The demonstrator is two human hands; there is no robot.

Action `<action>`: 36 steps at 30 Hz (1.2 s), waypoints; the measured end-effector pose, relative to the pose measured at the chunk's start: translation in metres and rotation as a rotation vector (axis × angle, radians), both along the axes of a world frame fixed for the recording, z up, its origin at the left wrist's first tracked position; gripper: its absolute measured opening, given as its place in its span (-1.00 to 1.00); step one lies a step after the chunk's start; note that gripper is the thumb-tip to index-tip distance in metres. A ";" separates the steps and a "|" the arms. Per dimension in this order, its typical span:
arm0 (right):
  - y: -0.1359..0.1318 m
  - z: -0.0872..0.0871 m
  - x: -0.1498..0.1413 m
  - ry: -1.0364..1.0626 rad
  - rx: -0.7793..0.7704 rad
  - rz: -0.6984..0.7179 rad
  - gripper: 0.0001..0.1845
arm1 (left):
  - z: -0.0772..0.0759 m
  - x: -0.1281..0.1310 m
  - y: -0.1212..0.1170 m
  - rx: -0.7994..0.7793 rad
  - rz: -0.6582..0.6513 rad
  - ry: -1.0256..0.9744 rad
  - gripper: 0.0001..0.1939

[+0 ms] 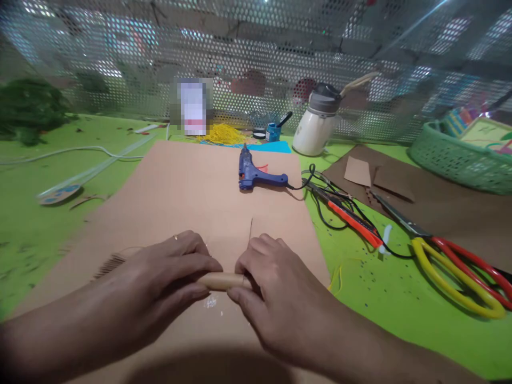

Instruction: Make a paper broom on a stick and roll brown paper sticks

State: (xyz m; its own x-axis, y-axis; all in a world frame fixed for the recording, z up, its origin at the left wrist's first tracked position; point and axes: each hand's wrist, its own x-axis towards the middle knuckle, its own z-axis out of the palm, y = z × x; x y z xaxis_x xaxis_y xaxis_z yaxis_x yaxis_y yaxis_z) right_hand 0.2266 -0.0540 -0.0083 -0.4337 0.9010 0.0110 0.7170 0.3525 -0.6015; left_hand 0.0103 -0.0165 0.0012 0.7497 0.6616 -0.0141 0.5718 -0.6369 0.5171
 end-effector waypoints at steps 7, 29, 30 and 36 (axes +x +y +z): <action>-0.002 0.003 -0.002 -0.065 -0.003 0.003 -0.86 | -0.002 0.000 -0.001 0.008 -0.004 0.035 -0.80; -0.003 0.003 -0.001 -0.237 0.122 0.047 -0.79 | 0.009 -0.008 -0.008 0.042 0.109 -0.006 -0.82; -0.003 0.004 -0.001 -0.258 0.139 0.050 -0.77 | 0.009 -0.008 -0.008 0.040 0.104 -0.008 -0.82; -0.002 0.002 -0.003 -0.280 0.211 0.130 -0.74 | -0.001 -0.006 -0.004 0.147 -0.006 -0.046 -0.79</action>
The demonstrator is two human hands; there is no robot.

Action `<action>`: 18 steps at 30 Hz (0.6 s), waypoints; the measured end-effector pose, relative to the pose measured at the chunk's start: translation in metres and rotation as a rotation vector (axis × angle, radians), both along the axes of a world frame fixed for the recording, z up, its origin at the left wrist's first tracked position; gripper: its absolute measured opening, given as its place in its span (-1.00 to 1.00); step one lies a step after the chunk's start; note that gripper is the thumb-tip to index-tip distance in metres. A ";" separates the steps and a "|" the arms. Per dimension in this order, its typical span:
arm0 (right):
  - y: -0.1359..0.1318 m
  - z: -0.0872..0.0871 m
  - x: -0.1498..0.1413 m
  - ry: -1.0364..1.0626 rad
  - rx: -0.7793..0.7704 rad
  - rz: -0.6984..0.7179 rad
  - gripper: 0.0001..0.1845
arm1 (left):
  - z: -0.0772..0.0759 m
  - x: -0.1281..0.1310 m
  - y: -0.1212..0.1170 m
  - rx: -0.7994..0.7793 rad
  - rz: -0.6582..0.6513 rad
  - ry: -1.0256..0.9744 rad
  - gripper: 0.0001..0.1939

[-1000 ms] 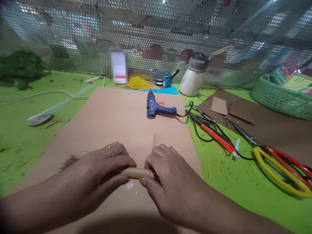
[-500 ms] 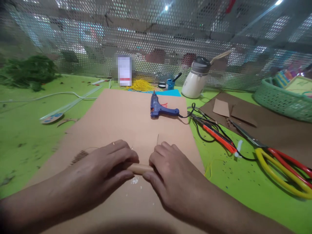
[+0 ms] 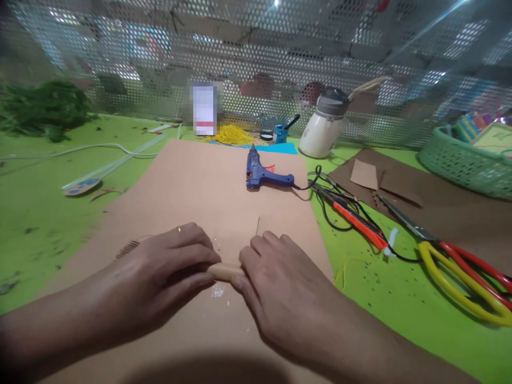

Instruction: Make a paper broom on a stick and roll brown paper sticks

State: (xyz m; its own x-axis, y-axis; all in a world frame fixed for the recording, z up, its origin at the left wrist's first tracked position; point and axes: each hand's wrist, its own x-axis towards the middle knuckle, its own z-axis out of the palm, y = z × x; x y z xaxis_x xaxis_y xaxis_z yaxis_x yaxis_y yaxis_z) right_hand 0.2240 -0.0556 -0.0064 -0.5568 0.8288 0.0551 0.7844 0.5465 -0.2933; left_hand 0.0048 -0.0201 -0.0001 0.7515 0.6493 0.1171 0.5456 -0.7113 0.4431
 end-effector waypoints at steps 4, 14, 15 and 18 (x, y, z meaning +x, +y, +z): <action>0.003 0.001 0.001 0.008 -0.011 0.000 -0.74 | -0.004 0.001 -0.003 0.054 0.015 0.014 -0.73; -0.001 0.004 0.007 0.174 -0.053 -0.050 -0.88 | 0.001 0.002 0.002 -0.057 0.021 0.052 -0.78; -0.002 0.003 0.007 0.178 -0.059 -0.040 -0.90 | 0.001 0.002 0.002 -0.064 0.017 0.059 -0.78; -0.003 0.000 0.006 0.183 -0.088 -0.033 -0.91 | 0.002 0.003 0.002 -0.086 0.028 0.081 -0.76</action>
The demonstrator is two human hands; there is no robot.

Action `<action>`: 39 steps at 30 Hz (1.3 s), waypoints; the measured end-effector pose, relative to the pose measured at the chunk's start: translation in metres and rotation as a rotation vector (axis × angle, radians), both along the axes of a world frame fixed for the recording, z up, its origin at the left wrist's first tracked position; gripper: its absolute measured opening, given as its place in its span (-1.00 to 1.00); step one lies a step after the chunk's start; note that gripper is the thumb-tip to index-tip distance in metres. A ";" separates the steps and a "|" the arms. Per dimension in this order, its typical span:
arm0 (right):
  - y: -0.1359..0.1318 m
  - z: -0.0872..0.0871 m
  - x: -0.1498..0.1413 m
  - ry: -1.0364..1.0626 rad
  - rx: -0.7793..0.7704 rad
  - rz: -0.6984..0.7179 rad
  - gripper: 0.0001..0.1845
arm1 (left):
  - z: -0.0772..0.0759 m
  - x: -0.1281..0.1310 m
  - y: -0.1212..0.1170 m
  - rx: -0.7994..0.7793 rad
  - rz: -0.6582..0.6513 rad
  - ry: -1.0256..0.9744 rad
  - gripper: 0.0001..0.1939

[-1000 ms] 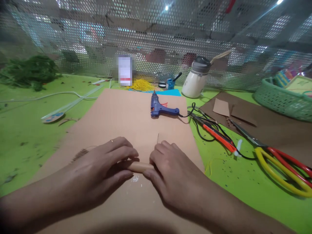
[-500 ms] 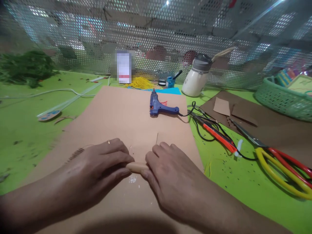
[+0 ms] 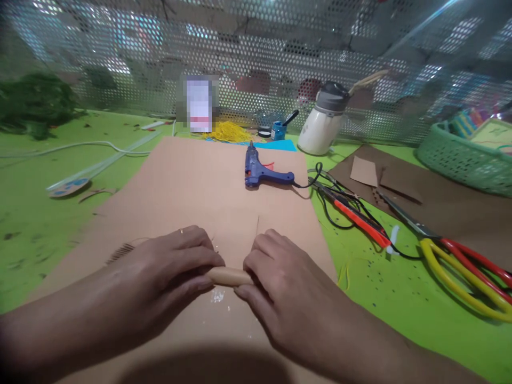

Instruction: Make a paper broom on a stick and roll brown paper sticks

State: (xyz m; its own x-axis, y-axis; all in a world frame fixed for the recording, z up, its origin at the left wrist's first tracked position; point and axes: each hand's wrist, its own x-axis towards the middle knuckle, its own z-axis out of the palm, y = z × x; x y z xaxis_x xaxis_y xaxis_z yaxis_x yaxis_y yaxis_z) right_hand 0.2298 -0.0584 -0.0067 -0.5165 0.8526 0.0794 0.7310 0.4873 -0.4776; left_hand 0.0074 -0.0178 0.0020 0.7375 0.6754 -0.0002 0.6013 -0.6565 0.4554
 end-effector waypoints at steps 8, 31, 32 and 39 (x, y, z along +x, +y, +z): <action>0.002 0.000 -0.002 -0.047 -0.003 0.016 -0.91 | 0.000 0.001 -0.001 0.016 0.038 0.020 -0.79; 0.000 -0.009 -0.001 -0.132 0.259 0.015 -0.86 | -0.010 0.000 -0.003 0.368 0.022 -0.012 -0.80; 0.000 -0.008 0.000 -0.090 0.242 0.018 -0.87 | -0.009 0.000 -0.004 0.365 0.022 -0.011 -0.80; 0.002 -0.011 -0.001 0.025 0.235 0.073 -0.82 | -0.006 0.001 -0.004 0.335 -0.015 -0.034 -0.79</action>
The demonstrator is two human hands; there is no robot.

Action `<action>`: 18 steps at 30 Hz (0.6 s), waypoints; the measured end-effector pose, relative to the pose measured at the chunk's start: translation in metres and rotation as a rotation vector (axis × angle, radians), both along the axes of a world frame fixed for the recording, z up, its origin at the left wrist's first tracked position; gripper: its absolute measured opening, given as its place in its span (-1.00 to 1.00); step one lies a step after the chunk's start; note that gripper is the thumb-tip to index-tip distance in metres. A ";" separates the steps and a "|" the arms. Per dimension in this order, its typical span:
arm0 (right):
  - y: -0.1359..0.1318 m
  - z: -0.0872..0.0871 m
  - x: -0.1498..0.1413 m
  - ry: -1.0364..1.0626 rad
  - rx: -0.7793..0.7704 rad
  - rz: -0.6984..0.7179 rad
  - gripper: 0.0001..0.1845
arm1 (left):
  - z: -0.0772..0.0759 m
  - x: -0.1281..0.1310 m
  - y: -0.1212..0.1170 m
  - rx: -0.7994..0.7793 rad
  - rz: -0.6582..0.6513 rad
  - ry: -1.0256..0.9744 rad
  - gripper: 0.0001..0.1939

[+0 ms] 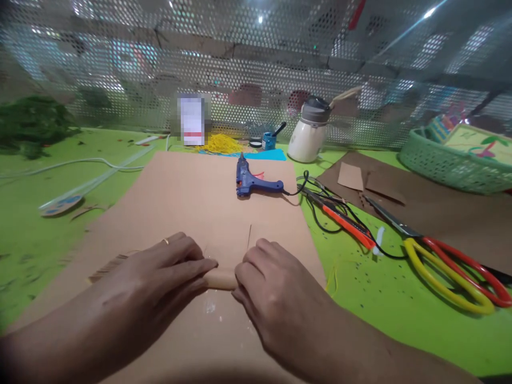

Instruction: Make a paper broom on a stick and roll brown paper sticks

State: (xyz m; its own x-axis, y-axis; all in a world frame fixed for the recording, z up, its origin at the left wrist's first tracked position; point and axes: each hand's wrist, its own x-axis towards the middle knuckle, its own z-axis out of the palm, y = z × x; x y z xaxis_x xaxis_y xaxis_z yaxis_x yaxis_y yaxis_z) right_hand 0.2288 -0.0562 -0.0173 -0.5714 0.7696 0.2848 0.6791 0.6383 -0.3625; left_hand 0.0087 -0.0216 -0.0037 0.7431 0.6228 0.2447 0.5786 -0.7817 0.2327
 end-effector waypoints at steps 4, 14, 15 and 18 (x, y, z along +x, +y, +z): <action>0.001 -0.002 0.000 0.000 0.000 0.005 -0.80 | -0.003 0.000 0.003 -0.018 0.000 0.005 -0.80; 0.003 0.000 0.002 0.053 -0.104 -0.023 -0.80 | 0.002 -0.002 -0.001 -0.013 -0.009 -0.023 -0.85; 0.003 0.000 0.002 0.055 -0.109 -0.026 -0.80 | 0.001 -0.003 -0.001 -0.028 -0.006 -0.037 -0.85; 0.004 0.000 0.001 0.047 -0.124 -0.028 -0.79 | -0.003 -0.005 -0.001 -0.067 0.001 -0.069 -0.81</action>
